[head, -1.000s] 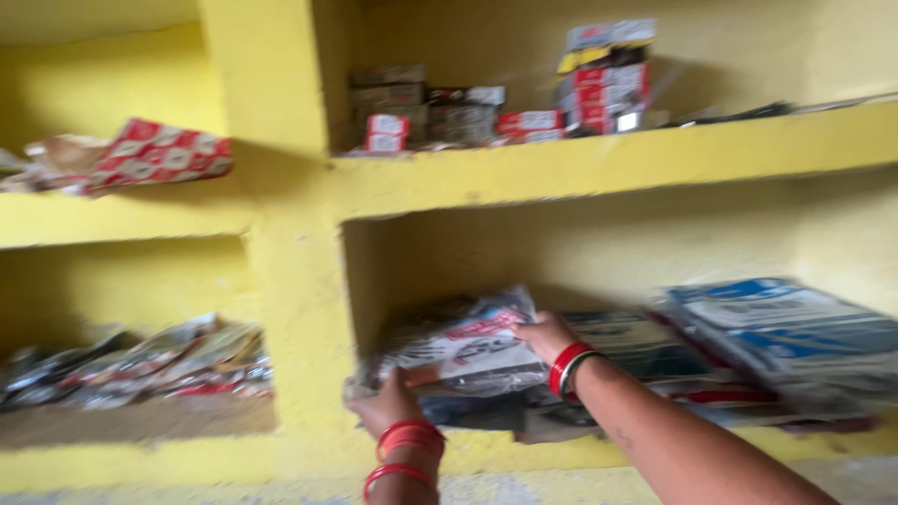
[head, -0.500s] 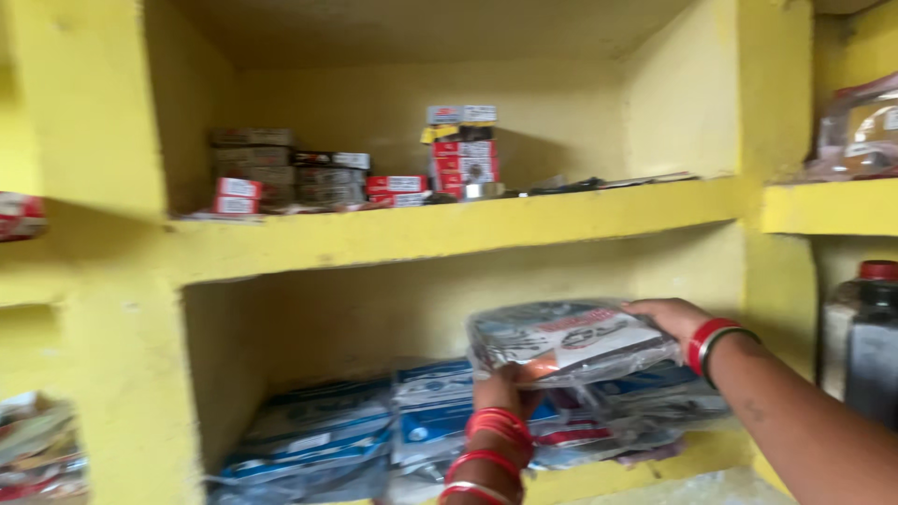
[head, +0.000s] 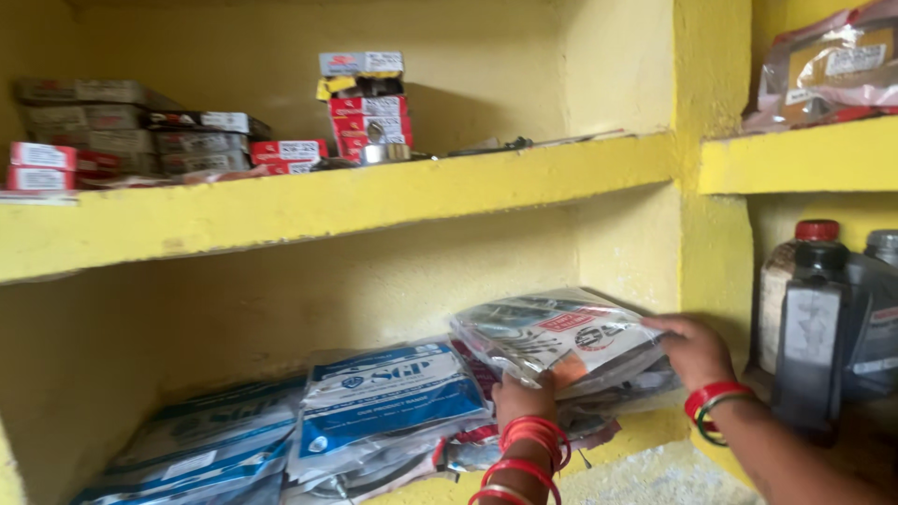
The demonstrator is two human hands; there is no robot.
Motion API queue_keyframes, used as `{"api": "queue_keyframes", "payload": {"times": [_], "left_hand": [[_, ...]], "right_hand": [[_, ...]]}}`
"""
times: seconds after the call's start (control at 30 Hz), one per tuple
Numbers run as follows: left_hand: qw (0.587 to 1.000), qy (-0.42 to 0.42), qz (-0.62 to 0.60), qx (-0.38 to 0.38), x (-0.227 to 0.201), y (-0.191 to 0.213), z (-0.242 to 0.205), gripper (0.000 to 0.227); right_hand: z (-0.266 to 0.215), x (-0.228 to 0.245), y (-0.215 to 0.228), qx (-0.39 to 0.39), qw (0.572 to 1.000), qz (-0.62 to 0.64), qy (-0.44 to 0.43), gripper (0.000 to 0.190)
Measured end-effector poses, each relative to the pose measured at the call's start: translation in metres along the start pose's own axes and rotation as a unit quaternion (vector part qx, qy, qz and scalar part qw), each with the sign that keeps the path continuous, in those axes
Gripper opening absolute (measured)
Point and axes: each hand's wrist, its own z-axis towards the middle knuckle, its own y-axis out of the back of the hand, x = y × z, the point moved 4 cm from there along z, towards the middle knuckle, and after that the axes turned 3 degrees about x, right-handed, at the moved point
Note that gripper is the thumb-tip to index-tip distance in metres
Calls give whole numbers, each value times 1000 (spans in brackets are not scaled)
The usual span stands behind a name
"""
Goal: The person repeatedly picks up packaged automotive parts from a pile on the floor, wipes each package with a cloth, and places them onto a yellow wall shelf. The person handles multiple different packages one at a time and stacks them on the shelf.
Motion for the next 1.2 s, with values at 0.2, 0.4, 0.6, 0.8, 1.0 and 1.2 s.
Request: {"api": "queue_keyframes", "payload": {"times": [0.2, 0.4, 0.6, 0.8, 1.0, 1.2], "left_hand": [[998, -17, 64, 7, -22, 13, -34, 52], [987, 90, 125, 53, -38, 12, 3, 61], [989, 103, 92, 45, -14, 0, 6, 93], [996, -55, 37, -58, 10, 7, -31, 106], [955, -272, 96, -72, 56, 16, -121, 77], [951, -234, 125, 157, 155, 28, -181, 48]], "right_hand": [[-60, 17, 11, -149, 963, -87, 205, 39], [-25, 29, -1, -93, 942, -249, 205, 43], [-19, 13, 6, 8, 945, -317, 84, 56], [-95, 55, 23, -95, 897, -362, 236, 49], [-203, 15, 10, -77, 937, -276, 203, 37], [-317, -108, -51, 307, 808, -489, 116, 15]]}}
